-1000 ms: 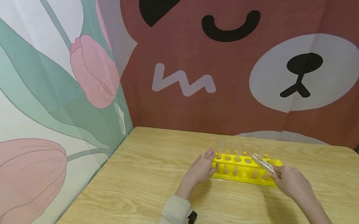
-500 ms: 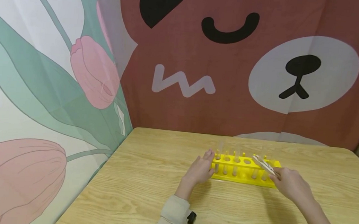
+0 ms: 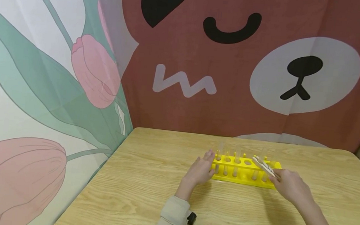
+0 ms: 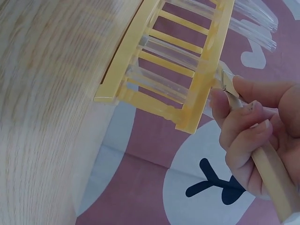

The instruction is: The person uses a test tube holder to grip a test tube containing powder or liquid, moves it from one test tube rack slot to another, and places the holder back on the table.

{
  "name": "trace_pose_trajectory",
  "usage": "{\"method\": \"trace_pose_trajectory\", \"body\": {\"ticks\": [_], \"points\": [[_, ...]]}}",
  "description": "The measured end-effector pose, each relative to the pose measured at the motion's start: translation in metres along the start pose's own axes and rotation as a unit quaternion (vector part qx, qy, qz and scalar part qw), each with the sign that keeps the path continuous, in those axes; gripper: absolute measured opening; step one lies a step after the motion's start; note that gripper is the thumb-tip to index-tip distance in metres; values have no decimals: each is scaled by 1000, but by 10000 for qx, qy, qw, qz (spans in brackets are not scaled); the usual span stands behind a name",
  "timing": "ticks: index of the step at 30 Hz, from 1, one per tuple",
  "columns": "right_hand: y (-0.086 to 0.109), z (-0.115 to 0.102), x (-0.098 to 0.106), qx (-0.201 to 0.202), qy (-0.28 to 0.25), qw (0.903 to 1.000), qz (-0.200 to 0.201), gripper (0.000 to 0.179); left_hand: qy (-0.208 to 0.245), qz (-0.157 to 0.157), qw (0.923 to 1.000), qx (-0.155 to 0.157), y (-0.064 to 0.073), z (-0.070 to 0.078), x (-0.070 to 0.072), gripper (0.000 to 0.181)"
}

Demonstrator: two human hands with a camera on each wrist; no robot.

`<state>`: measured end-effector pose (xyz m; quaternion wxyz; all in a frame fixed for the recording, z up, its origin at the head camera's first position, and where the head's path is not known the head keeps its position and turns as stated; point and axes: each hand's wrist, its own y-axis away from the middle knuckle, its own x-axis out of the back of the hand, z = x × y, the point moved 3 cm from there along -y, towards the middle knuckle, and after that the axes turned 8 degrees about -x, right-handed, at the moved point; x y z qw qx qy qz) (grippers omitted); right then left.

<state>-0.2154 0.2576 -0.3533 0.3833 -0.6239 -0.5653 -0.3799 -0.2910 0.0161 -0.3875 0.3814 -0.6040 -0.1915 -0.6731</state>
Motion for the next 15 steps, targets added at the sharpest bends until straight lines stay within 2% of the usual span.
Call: {"method": "trace_pose_trajectory", "body": {"ticks": [8,15], "points": [[1,1,-2,-60,-59,9999,-77,26,68,-29,10000,-4,0,0,-2,58],[1,0,-1,94,-63,9999,97,22,60,-14,10000,8,0,-1,-1,59]]}}
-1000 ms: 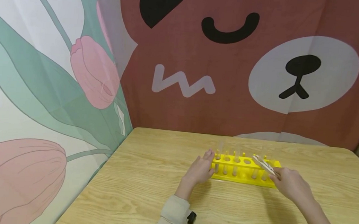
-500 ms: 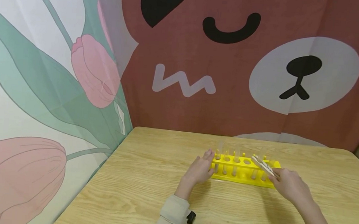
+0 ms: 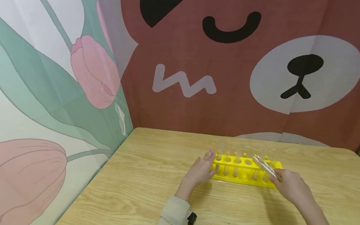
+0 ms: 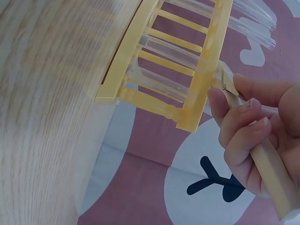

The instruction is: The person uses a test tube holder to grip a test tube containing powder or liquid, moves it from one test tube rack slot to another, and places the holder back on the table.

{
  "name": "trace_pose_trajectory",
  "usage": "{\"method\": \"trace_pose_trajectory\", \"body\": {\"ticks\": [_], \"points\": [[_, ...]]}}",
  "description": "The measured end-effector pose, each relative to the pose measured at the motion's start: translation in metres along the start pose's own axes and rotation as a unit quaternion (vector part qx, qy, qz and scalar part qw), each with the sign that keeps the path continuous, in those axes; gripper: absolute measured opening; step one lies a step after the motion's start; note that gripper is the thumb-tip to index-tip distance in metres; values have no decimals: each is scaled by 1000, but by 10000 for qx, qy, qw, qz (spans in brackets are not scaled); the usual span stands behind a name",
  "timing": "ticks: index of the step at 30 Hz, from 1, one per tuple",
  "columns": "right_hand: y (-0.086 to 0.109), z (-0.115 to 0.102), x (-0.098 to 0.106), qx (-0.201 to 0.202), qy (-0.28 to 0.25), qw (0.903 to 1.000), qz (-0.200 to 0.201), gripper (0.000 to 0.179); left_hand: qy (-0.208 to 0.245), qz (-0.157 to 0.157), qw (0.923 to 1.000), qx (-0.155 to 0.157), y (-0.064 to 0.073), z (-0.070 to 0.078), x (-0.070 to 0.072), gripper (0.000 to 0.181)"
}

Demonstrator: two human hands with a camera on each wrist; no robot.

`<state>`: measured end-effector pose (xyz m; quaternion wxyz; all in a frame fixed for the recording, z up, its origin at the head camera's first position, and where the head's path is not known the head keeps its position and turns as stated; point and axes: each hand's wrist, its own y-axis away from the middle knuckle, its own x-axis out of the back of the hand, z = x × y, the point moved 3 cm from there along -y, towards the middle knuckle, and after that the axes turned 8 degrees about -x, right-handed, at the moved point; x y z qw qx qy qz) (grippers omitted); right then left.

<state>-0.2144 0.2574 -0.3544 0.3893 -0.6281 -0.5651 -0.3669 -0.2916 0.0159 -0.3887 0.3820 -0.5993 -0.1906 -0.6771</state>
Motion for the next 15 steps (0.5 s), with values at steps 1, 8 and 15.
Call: {"method": "trace_pose_trajectory", "body": {"ticks": [1,8,15], "points": [[0,0,0,22,-1,10000,17,22,-21,-11,10000,-15,0,0,0,59],[2,-5,1,185,-49,9997,145,14,-47,9,10000,-45,1,-1,1,59],[5,-5,-2,126,-180,9997,119,12,-35,-10,10000,-93,1,0,1,59]]}}
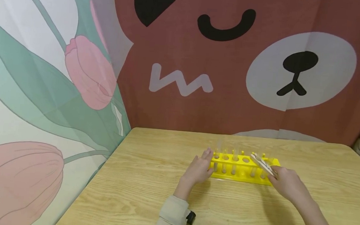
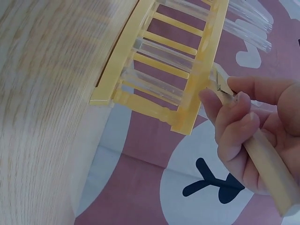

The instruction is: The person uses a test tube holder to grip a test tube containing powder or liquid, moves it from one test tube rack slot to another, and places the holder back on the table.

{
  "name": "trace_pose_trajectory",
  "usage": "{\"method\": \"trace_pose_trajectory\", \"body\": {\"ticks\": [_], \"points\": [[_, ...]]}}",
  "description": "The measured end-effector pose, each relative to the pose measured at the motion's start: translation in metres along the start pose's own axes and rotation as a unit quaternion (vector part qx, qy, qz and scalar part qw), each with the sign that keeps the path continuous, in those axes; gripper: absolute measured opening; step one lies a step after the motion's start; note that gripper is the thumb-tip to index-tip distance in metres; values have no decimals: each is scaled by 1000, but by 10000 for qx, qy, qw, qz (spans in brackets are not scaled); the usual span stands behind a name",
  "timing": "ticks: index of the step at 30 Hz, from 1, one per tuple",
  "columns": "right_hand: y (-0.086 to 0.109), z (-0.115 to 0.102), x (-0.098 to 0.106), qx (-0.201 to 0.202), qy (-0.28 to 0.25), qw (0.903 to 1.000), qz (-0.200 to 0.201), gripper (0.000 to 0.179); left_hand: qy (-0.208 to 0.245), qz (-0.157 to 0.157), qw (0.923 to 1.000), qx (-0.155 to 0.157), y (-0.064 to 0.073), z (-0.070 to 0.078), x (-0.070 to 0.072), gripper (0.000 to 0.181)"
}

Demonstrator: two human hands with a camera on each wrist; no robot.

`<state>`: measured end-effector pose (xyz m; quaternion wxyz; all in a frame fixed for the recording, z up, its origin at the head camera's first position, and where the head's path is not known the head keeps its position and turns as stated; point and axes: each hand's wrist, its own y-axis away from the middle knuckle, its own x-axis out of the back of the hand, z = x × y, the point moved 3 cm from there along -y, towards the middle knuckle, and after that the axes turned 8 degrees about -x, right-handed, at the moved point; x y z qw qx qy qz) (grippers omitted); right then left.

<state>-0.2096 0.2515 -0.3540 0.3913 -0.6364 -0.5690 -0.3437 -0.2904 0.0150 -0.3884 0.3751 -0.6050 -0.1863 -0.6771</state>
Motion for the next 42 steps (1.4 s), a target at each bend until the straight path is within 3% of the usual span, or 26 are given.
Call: {"method": "trace_pose_trajectory", "body": {"ticks": [9,16,42], "points": [[-1,2,-1,-119,67,9999,-50,28,-76,-48,10000,41,0,2,-3,60],[0,1,-1,-56,11,10000,-7,29,-111,54,9999,-32,2,4,0,59],[-1,-2,0,-32,32,10000,28,30,-50,-41,10000,61,0,0,-1,60]]}}
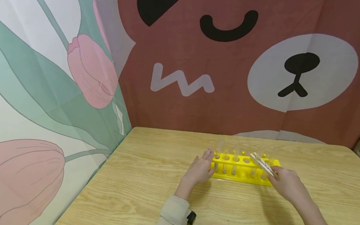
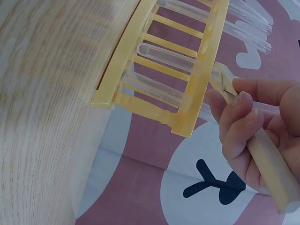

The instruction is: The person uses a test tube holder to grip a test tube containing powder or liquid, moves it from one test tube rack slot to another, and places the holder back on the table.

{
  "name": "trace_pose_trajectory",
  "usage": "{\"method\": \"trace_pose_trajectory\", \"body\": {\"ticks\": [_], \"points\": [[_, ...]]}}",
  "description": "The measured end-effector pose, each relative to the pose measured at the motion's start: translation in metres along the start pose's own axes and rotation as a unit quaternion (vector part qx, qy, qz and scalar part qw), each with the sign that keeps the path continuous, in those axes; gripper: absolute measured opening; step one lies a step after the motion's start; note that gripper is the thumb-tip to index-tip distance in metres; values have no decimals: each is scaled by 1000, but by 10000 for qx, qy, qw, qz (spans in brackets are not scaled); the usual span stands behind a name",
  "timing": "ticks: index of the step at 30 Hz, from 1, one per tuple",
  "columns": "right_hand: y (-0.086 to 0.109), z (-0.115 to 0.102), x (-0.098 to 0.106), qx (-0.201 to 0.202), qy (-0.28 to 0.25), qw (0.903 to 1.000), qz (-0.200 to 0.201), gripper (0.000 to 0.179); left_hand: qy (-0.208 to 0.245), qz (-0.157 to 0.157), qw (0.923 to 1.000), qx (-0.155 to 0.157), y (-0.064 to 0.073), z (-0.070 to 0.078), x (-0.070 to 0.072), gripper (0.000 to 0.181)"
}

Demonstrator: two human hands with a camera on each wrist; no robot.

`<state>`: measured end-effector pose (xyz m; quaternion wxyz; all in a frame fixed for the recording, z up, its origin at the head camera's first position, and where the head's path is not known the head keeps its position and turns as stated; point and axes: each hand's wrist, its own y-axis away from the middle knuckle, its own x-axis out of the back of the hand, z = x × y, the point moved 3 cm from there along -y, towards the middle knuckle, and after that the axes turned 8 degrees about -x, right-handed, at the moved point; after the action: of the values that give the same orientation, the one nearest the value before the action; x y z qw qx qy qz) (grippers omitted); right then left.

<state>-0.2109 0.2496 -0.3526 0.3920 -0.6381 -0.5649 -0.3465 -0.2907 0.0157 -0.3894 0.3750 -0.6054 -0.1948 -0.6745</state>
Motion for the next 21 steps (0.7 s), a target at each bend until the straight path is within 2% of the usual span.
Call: {"method": "trace_pose_trajectory", "body": {"ticks": [21], "points": [[2,-1,4,39,37,9999,143,33,59,89,9999,-32,1,1,0,60]]}}
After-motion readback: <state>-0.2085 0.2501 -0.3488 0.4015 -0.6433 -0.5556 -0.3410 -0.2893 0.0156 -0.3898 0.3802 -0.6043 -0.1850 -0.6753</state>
